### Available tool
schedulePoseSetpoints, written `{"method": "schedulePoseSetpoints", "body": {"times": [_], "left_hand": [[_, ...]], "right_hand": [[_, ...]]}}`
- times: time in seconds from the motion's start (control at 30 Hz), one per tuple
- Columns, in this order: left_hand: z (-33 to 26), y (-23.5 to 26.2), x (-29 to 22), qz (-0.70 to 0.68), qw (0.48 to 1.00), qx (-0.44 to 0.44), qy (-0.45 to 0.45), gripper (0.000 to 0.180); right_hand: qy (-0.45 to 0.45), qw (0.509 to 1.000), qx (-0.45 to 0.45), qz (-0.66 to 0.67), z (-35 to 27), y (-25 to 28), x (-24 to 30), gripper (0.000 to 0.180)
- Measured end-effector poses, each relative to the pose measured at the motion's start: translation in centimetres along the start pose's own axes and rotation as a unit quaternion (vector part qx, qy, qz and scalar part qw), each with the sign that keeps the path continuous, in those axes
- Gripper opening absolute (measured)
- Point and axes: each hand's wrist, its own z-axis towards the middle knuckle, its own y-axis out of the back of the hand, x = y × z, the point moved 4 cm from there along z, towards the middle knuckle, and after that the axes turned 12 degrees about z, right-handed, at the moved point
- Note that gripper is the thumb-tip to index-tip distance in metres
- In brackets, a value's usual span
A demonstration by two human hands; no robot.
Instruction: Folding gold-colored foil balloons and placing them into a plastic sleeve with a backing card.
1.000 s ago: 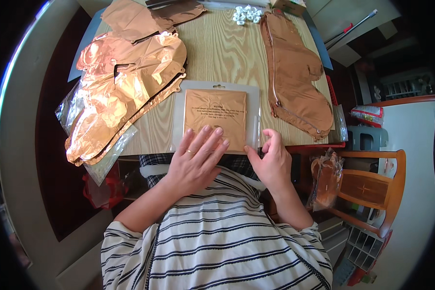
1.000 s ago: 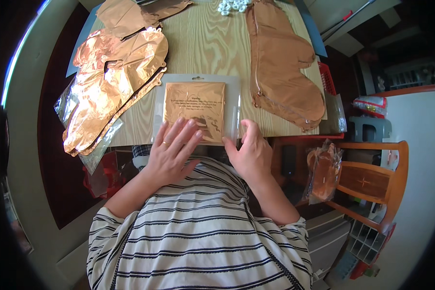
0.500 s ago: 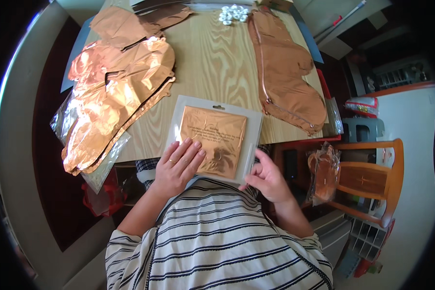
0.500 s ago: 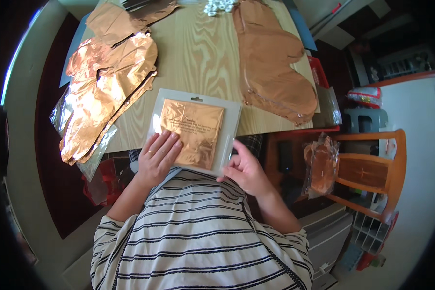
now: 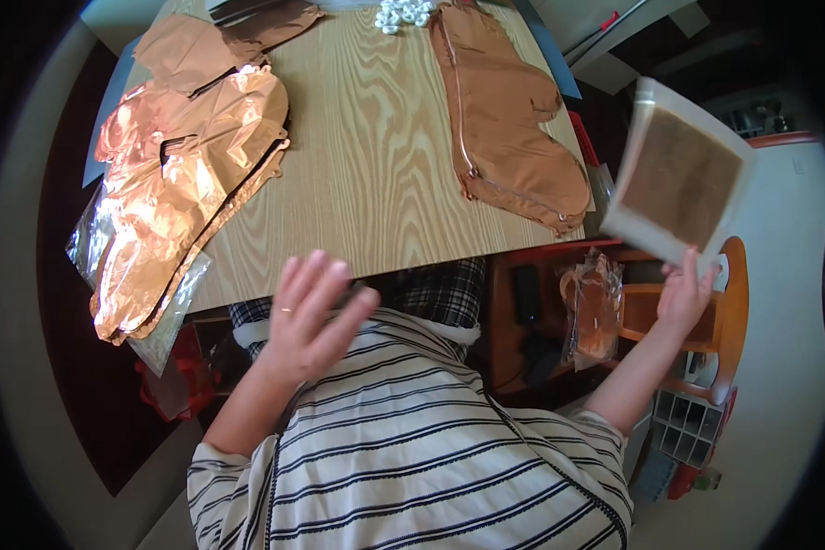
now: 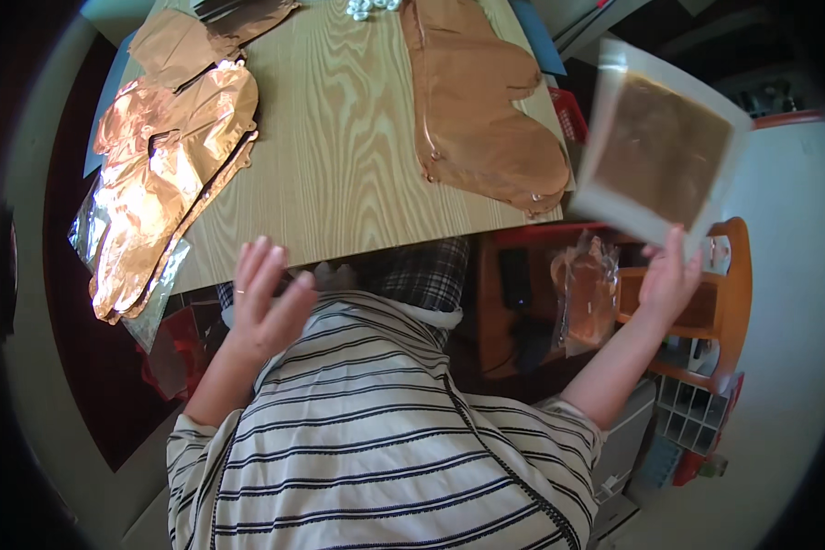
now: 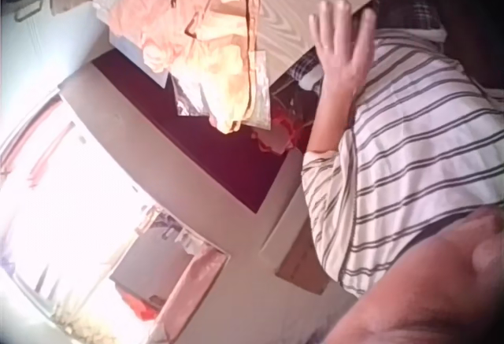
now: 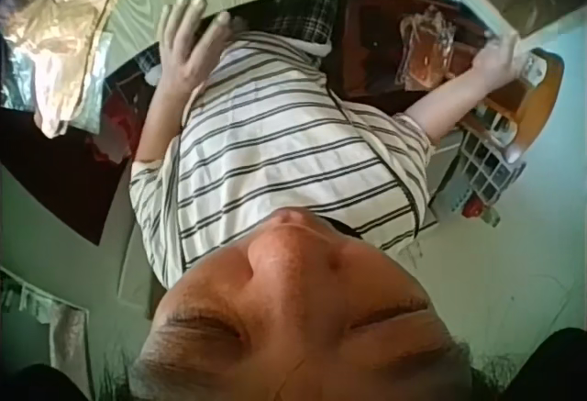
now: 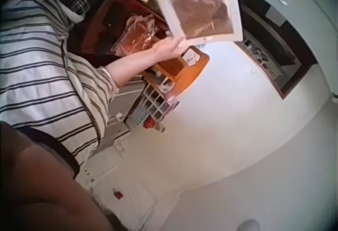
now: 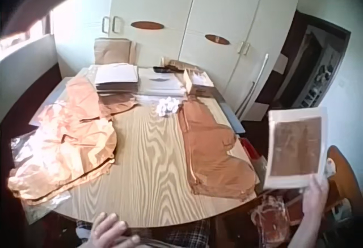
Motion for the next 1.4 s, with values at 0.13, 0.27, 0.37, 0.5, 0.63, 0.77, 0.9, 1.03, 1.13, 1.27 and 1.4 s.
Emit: {"method": "schedulePoseSetpoints", "body": {"times": [0.13,0.27,0.37,0.5,0.63,0.77,0.9,1.03,1.13,1.27,1.4], "left_hand": [[-2.7,1.5,1.8,0.011,0.998,0.037,0.045,0.03],[-5.1,2.5,1.6,-0.001,0.997,0.063,0.051,0.033],[-5.7,2.5,2.1,-0.036,0.994,0.078,0.068,0.034],[-6.5,2.6,2.2,-0.011,0.989,0.106,0.103,0.034],[-8.7,3.2,1.2,0.024,0.978,0.129,0.163,0.033],[-10.6,2.6,1.9,-0.006,0.97,0.136,0.202,0.033],[-10.7,1.9,2.4,-0.023,0.966,0.158,0.201,0.034],[-10.5,1.5,2.4,-0.022,0.965,0.164,0.202,0.032],[-10.8,1.5,1.9,-0.025,0.964,0.17,0.202,0.032],[-11.1,2.0,1.8,-0.014,0.962,0.19,0.195,0.034],[-10.3,2.3,1.3,0.0,0.957,0.215,0.197,0.038]], "right_hand": [[0.039,0.966,-0.142,-0.213,4.5,8.7,-9.0,0.025],[-0.058,0.945,-0.011,-0.321,3.3,7.1,-22.4,0.026],[0.087,0.86,0.156,-0.477,3.3,10.6,-32.2,0.03],[-0.048,0.87,0.164,-0.462,0.8,12.6,-38.4,0.03],[-0.049,0.866,0.12,-0.483,0.1,5.9,-32.7,0.023],[-0.077,0.793,0.195,-0.572,-6.7,12.5,-27.0,0.022],[-0.539,0.547,0.334,-0.547,-21.0,21.1,-26.3,0.027],[-0.205,0.375,0.647,-0.632,-29.9,26.2,-25.3,0.022],[-0.503,0.626,0.218,-0.555,-30.4,30.5,-25.0,0.029],[-0.496,0.715,0.095,-0.484,-30.9,33.1,-25.9,0.039],[-0.469,0.766,0.069,-0.435,-32.8,34.0,-28.7,0.051]]}}
